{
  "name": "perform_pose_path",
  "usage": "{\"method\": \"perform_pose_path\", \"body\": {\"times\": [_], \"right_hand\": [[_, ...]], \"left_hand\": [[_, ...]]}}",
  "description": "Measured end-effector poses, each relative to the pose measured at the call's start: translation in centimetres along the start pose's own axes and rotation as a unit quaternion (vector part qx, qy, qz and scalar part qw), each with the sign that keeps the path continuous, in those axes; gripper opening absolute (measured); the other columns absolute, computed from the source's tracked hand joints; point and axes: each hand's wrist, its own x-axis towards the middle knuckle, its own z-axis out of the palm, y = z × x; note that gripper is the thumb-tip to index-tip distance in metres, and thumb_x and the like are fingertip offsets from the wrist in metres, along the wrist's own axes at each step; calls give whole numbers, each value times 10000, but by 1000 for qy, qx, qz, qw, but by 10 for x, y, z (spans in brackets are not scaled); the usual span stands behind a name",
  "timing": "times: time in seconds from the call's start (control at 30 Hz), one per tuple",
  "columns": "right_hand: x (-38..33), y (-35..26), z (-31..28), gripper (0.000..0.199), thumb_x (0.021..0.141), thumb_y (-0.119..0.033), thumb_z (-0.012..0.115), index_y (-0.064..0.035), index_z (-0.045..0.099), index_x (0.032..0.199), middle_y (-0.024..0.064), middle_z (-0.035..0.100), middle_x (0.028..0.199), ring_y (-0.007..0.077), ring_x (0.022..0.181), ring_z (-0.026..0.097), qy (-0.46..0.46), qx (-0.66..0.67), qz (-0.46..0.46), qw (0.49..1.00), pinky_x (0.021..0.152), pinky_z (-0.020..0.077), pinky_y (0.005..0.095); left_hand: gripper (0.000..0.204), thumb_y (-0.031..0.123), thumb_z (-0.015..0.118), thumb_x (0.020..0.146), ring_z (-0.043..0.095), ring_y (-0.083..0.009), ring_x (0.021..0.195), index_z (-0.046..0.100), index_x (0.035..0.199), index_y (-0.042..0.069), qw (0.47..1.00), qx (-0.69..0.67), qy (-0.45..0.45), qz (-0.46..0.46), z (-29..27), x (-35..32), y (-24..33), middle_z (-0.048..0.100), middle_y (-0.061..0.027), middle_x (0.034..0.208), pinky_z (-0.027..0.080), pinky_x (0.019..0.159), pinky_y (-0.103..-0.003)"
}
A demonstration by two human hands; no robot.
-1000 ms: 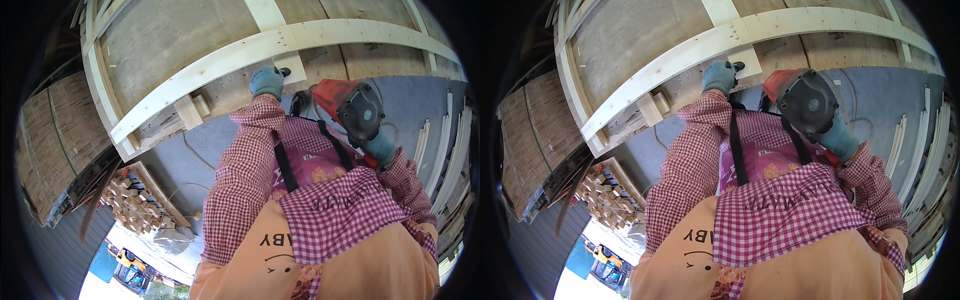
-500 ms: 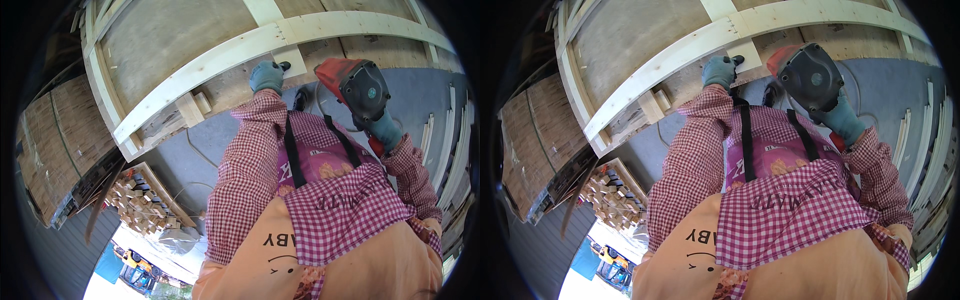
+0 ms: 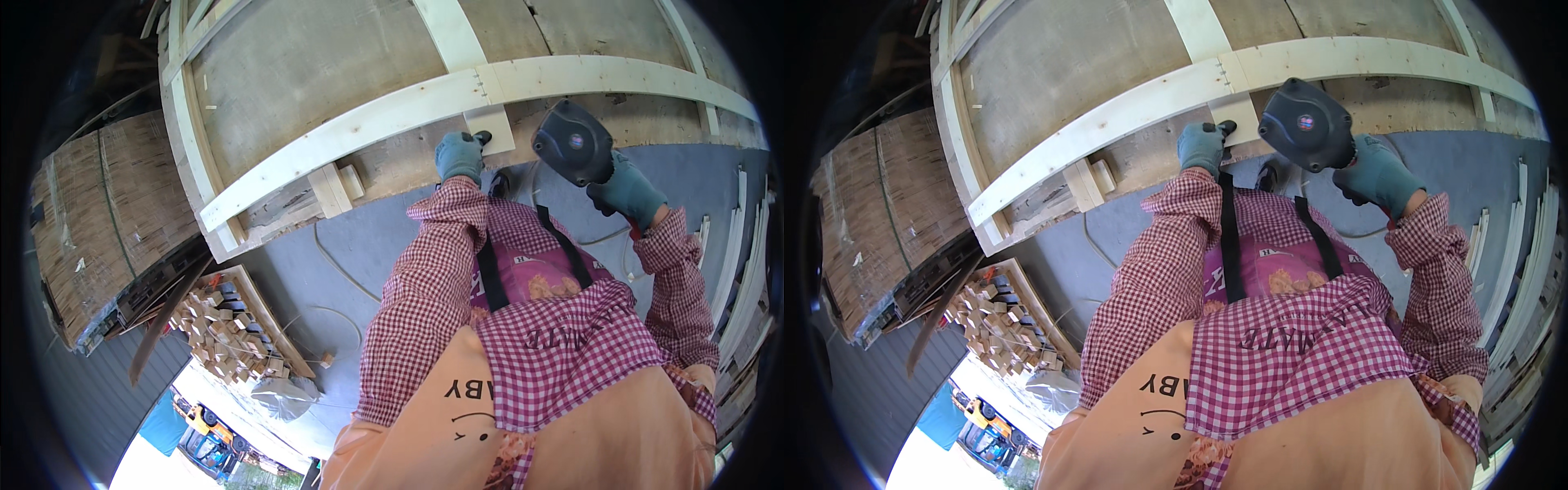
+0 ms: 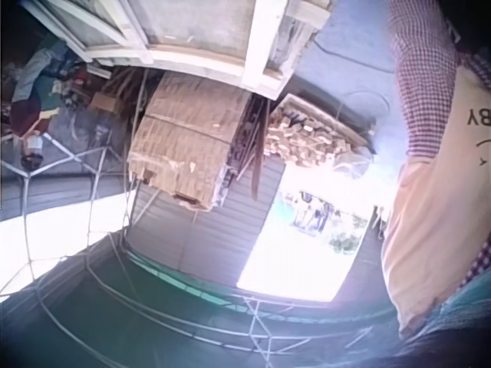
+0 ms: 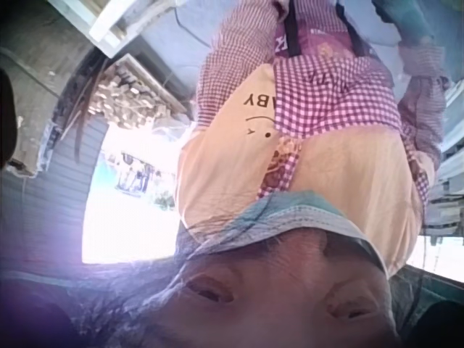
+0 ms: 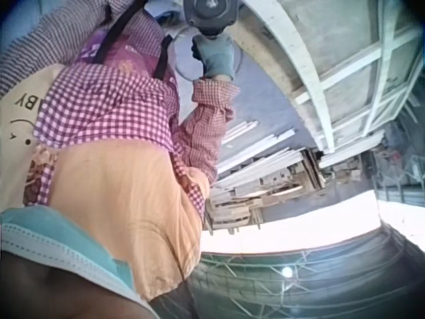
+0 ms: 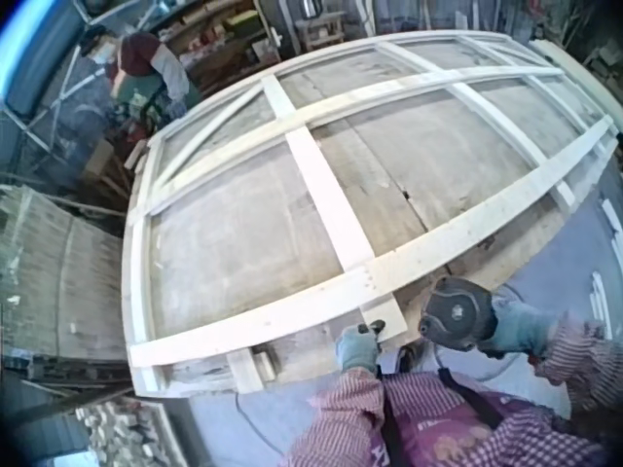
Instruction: The person assembles a large wooden frame by positioning planks and using a pneumatic nail gun to fasten them. They also use a hammer to adjust pieces and place small wooden blocks at joints.
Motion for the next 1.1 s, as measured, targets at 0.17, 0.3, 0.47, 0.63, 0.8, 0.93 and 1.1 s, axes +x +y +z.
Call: {"method": "perform_pose_path", "body": {"times": [0.17,0.3,0.47,0.63,0.8,0.93,1.1], "right_hand": [[2,-42,-23,283,740,-86,641,39,529,968,133,617,708,182,550,621,-45,-120,57,990,452,497,301],[12,-65,-24,291,744,-98,635,47,553,983,134,627,719,188,564,634,-71,-162,67,982,471,517,308],[15,-82,-21,190,767,-142,601,24,662,836,121,661,654,190,528,644,-108,-271,31,956,489,522,310],[15,-92,-26,206,774,-188,612,-21,702,854,88,685,688,179,569,666,-73,-357,-10,931,539,539,311],[22,-85,-24,255,765,-219,657,-29,709,927,70,697,729,164,593,672,-62,-375,0,925,571,551,298],[21,-88,-28,264,771,-232,655,-39,706,943,64,702,754,161,612,676,-84,-381,14,921,586,553,299],[19,-89,-32,250,773,-244,651,-45,705,915,69,696,731,166,600,671,-92,-364,35,926,571,542,300]], "left_hand": [[385,436,705,790,680,-310,770,725,850,56,998,56,-7,-7,-8,-12,26,685,-187,809,518,697,-401],[280,313,647,795,664,-362,767,718,806,42,999,15,29,24,-11,-14,15,660,-221,786,518,668,-437],[350,381,695,759,667,-364,806,719,840,41,998,4,33,59,11,6,-19,674,-215,845,521,723,-435],[310,376,650,789,657,-379,828,725,848,81,998,-1,35,55,8,9,-16,660,-226,846,517,741,-455],[328,406,651,797,653,-382,812,723,829,87,997,33,48,54,14,13,-20,656,-222,835,511,724,-464],[279,353,643,797,665,-357,829,729,848,92,999,4,31,17,16,17,-18,672,-206,858,513,755,-451],[283,344,634,799,666,-350,844,729,868,86,999,16,12,25,16,22,-16,675,-206,862,516,761,-439]]}}
